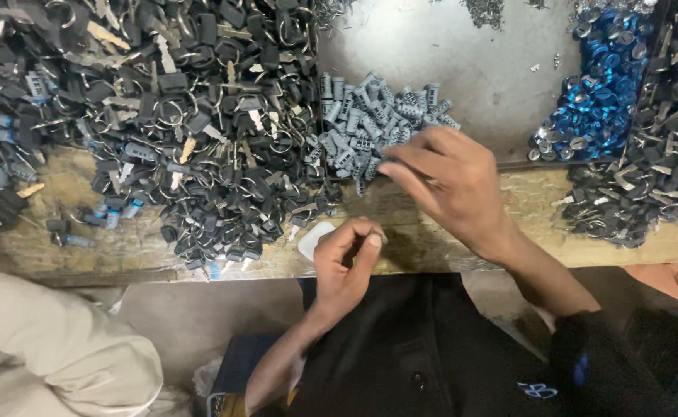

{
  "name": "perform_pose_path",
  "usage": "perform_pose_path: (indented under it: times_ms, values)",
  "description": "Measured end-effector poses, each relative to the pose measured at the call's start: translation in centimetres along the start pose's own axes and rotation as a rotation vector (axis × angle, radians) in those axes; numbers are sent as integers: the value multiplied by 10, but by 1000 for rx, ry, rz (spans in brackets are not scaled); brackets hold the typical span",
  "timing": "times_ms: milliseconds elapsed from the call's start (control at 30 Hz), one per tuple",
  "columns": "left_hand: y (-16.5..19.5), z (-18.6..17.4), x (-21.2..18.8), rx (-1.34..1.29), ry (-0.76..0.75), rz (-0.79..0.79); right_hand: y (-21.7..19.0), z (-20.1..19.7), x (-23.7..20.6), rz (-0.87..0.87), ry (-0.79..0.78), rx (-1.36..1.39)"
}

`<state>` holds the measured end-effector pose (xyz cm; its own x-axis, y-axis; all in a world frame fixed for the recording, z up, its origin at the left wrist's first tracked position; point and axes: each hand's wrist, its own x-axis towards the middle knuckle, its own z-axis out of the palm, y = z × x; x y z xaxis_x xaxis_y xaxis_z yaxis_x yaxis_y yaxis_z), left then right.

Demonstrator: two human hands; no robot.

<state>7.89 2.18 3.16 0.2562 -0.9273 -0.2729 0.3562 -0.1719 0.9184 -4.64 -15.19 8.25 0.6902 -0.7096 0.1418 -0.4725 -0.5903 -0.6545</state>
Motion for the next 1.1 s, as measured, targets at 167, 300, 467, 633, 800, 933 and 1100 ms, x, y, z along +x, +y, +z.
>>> perform_pose_path:
  times_ms: [167,300,467,633,800,933,1100]
  values:
    - [-4,-8,-17,-43,86,-16,-5,63,47,-177,-62,-323]
    - [-3,-9,-21,-72,115,0,-20,57,47,-161,-50,-169]
    - [2,-2,-13,-288,44,-109,6,-18,1,144,118,-129]
    - [11,15,6,-346,-194,-202,51,-33,-27,157,176,-591]
    - [19,43,32,-441,-300,-341,38,-42,-90,324,112,191]
    - [22,64,55,-635,-344,-456,36,-40,-106,376,90,548]
    - [27,83,72,-593,-322,-593,48,-55,-110,512,78,790]
